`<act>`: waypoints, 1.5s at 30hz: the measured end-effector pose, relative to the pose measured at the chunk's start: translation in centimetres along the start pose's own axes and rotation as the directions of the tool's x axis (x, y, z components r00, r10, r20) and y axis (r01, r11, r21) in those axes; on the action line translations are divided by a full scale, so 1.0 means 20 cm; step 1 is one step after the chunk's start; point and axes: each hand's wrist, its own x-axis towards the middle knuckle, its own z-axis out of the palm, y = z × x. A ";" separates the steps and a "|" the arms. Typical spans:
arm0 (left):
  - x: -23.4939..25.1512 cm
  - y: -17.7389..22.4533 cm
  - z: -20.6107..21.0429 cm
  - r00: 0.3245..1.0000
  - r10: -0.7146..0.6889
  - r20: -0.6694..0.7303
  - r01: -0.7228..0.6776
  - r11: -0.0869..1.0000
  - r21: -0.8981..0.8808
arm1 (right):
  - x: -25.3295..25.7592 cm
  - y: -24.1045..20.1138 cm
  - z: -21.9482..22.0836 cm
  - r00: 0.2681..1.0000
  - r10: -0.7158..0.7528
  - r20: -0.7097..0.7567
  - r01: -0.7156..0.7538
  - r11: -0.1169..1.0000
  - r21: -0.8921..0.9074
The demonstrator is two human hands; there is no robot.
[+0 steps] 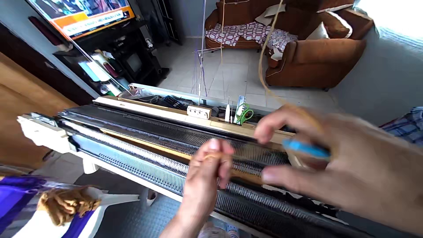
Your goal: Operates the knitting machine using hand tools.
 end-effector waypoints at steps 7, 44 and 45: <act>-0.27 0.00 -0.25 0.935 -0.314 -0.163 0.319 0.948 0.002 | -0.25 0.60 0.06 0.839 0.542 0.055 -0.390 0.668 -0.633; -0.28 0.00 -0.43 0.898 -0.408 -0.163 0.432 0.889 0.152 | -0.62 0.05 0.40 0.695 0.611 0.379 -0.688 0.412 0.597; -0.28 0.00 -0.43 0.901 -0.401 -0.167 0.425 0.892 0.152 | -0.63 0.05 0.42 0.692 0.608 0.390 -0.690 0.397 0.605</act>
